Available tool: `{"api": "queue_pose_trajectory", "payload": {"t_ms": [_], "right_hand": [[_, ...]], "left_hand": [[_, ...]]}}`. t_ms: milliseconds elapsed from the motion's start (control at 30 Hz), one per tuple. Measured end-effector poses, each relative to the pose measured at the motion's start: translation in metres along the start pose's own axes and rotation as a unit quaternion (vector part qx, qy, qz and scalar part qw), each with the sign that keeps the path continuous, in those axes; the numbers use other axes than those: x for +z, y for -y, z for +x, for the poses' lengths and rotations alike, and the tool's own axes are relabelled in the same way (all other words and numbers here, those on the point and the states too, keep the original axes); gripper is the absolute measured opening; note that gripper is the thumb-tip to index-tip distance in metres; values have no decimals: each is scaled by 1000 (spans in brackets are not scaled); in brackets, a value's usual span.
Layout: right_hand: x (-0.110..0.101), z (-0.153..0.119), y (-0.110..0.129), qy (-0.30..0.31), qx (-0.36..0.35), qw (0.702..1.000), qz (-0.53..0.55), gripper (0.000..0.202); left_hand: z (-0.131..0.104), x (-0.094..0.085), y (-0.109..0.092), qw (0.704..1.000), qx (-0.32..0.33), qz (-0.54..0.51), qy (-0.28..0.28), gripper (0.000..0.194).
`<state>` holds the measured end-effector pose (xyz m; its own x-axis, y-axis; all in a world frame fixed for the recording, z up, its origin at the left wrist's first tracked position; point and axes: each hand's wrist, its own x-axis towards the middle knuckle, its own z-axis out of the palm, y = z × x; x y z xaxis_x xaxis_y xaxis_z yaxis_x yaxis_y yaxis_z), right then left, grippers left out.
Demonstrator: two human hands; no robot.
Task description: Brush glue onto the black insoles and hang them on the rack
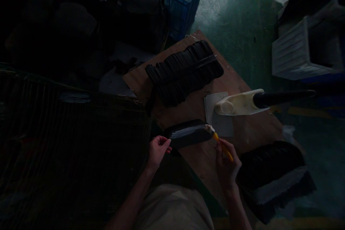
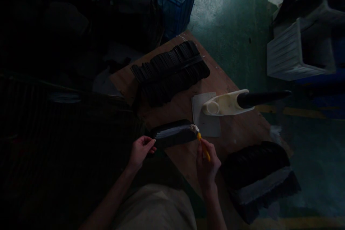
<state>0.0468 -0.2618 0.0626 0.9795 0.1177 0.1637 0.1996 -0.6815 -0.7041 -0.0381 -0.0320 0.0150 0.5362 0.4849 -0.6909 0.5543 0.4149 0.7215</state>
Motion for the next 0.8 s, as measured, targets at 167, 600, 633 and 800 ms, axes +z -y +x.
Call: {"api": "queue_pose_trajectory", "payload": {"t_ms": [167, 600, 633, 800], "right_hand": [[0, -14, 13, 16, -67, 987, -148, 15], [38, -65, 81, 212, -72, 969, 99, 17], [37, -64, 78, 212, -55, 970, 110, 17], [15, -53, 42, 148, 76, 979, 118, 16]], "left_hand": [[-1, 0, -1, 1000, -11, -19, -4, 40], [1, -6, -8, 999, -24, -33, 31, 39], [1, -7, -8, 999, -22, -30, 35, 39], [3, -8, -7, 999, -13, -4, 51, 35]]}}
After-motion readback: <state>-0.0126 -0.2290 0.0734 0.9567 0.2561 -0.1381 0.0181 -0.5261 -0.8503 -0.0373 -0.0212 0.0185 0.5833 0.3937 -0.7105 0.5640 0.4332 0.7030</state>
